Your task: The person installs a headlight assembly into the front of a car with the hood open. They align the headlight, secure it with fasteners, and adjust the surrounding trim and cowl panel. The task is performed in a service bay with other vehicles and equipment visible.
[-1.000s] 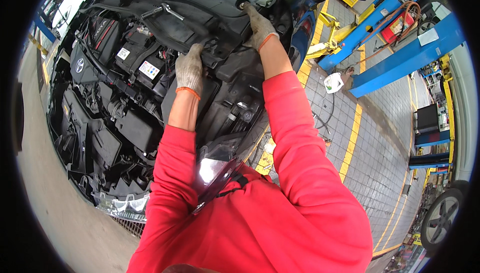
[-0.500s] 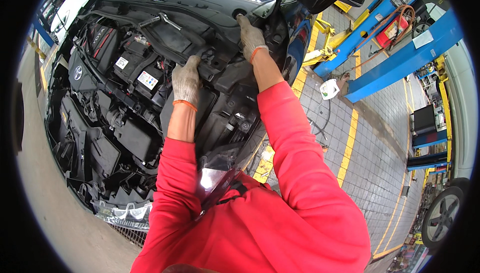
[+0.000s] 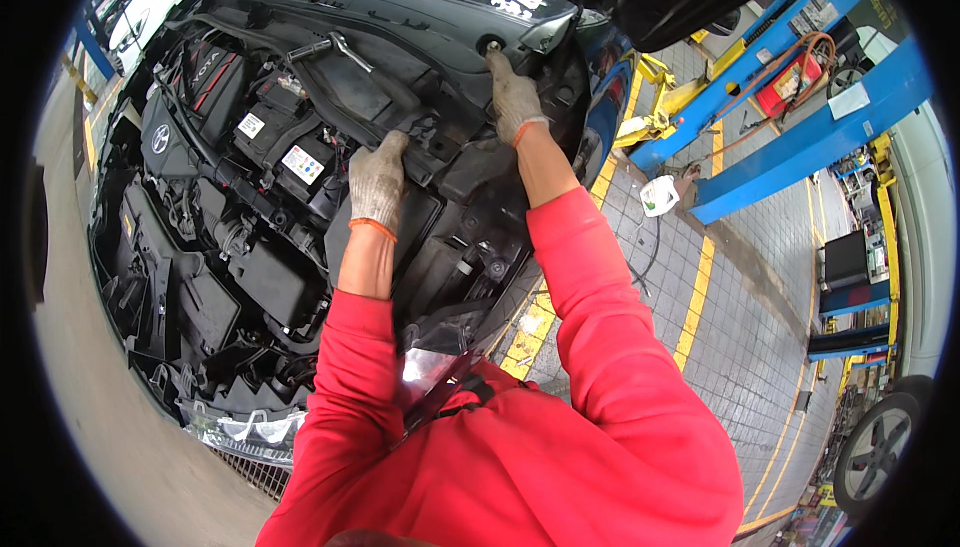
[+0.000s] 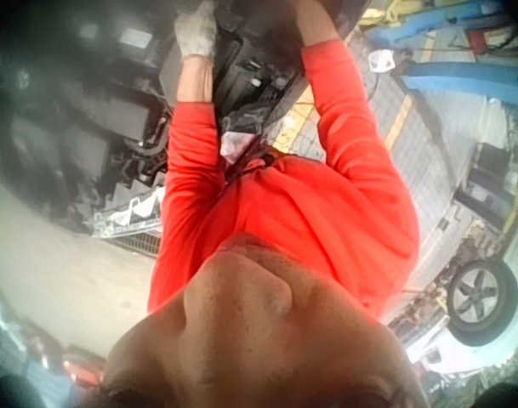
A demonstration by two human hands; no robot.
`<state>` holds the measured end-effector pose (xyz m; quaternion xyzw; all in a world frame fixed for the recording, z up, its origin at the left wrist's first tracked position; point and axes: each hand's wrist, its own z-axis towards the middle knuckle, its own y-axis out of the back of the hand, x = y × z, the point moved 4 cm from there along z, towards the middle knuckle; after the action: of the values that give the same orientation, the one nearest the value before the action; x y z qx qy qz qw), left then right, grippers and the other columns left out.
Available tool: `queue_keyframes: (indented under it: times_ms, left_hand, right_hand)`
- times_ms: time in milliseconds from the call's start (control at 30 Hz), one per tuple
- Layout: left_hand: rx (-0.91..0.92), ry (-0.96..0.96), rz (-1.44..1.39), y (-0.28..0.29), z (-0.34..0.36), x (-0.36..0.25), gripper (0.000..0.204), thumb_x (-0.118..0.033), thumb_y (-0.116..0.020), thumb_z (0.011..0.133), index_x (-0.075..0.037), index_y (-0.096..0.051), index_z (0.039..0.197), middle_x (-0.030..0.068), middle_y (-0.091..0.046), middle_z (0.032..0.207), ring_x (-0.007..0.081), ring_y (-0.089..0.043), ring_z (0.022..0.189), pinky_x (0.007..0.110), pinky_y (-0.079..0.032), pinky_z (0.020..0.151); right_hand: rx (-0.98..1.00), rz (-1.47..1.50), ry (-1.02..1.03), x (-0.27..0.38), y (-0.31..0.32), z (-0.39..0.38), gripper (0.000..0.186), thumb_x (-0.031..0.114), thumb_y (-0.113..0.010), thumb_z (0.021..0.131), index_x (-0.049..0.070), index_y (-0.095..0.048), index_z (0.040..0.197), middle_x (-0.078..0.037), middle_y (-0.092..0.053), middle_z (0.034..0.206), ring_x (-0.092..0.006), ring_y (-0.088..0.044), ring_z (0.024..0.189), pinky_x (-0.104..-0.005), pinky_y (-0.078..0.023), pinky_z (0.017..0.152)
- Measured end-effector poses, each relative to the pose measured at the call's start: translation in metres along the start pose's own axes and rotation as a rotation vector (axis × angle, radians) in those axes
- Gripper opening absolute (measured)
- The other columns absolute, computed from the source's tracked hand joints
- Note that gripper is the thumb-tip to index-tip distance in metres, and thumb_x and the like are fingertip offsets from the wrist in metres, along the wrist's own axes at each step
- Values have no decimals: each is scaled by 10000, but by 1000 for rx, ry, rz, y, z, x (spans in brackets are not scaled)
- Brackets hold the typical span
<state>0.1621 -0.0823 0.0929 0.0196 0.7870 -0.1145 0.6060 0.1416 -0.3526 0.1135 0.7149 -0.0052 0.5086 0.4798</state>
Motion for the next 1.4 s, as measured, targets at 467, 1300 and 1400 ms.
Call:
queue_keyframes:
  times_ms: [467,1300,1400]
  left_hand:
    - [51,-22,74,6,-5,-5,519,-333,-761,915,153,-773,1098,288,-811,950,383,-780,917,446,-579,913]
    - [70,-6,48,9,-10,-9,430,-306,-746,939,101,-802,1068,188,-824,918,281,-771,861,421,-577,832]
    - [185,130,56,15,-10,-11,495,-409,-742,954,80,-807,995,163,-793,869,263,-752,747,402,-577,703]
  right_hand:
    - [69,607,-51,-16,7,9,1025,648,-760,964,-86,-506,1633,-310,-564,1650,-387,-587,1412,-499,-483,1158]
    - [31,975,-248,-16,7,5,636,427,-860,965,-5,-738,1415,-113,-714,1427,-249,-667,1275,-521,-582,999]
    - [101,987,-144,-1,9,-6,480,341,-840,1008,54,-764,1386,-80,-763,1378,-256,-749,1197,-491,-627,988]
